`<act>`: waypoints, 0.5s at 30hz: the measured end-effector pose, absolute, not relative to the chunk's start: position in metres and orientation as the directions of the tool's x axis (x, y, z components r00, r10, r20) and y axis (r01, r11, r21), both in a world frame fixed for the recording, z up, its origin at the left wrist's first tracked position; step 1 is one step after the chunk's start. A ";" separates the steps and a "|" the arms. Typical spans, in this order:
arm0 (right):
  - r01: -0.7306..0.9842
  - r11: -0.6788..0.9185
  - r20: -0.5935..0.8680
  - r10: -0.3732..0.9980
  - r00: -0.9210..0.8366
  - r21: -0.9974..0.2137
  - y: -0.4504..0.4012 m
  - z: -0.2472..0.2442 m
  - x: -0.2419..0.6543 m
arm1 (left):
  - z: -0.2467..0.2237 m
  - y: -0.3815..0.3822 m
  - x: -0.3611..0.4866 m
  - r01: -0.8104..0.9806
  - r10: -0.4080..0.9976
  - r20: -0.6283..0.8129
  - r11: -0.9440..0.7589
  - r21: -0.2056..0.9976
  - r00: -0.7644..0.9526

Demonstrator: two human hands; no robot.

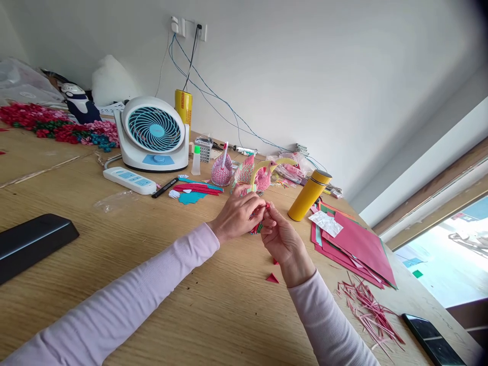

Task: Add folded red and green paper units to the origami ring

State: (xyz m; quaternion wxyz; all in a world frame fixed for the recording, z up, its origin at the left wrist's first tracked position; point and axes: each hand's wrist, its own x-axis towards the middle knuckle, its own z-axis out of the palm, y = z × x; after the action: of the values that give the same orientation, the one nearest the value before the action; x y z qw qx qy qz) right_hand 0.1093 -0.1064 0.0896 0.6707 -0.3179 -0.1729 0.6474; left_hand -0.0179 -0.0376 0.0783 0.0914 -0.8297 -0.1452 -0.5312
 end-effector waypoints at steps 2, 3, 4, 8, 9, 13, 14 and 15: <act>-0.734 -0.003 -0.151 0.979 0.136 -0.680 -0.104 0.087 0.112 | 0.077 -0.033 -0.020 0.301 0.207 0.880 -0.951 0.077 0.428; -0.705 0.031 -0.129 0.976 0.173 -0.709 -0.103 0.084 0.113 | 0.075 -0.028 -0.021 0.281 0.245 0.858 -0.952 0.124 0.451; -0.663 0.068 -0.107 0.970 0.219 -0.746 -0.101 0.081 0.115 | 0.071 -0.023 -0.023 0.263 0.284 0.831 -0.949 0.172 0.479; -0.379 0.149 0.004 0.933 0.359 -0.913 -0.094 0.066 0.120 | 0.044 0.005 -0.032 0.246 0.380 0.698 -0.925 0.289 0.607; -0.293 0.157 0.041 0.929 0.368 -0.943 -0.091 0.061 0.122 | 0.036 0.011 -0.033 0.255 0.386 0.670 -0.922 0.290 0.634; 0.026 0.209 0.205 0.917 0.343 -0.978 -0.083 0.044 0.127 | 0.012 0.023 -0.034 0.258 0.390 0.617 -0.920 0.296 0.684; 0.084 0.212 0.228 0.915 0.333 -0.974 -0.081 0.039 0.128 | 0.009 0.023 -0.032 0.246 0.384 0.617 -0.922 0.300 0.687; 0.131 0.211 0.243 0.913 0.326 -0.969 -0.080 0.035 0.130 | 0.007 0.023 -0.031 0.232 0.375 0.621 -0.925 0.302 0.688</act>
State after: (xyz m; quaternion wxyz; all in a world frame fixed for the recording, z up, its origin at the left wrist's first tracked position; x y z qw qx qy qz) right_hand 0.1297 -0.0797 0.0354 0.6097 -0.5399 -0.4835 0.3210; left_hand -0.0311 0.0227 0.0069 -0.1001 -0.9133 -0.1662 -0.3581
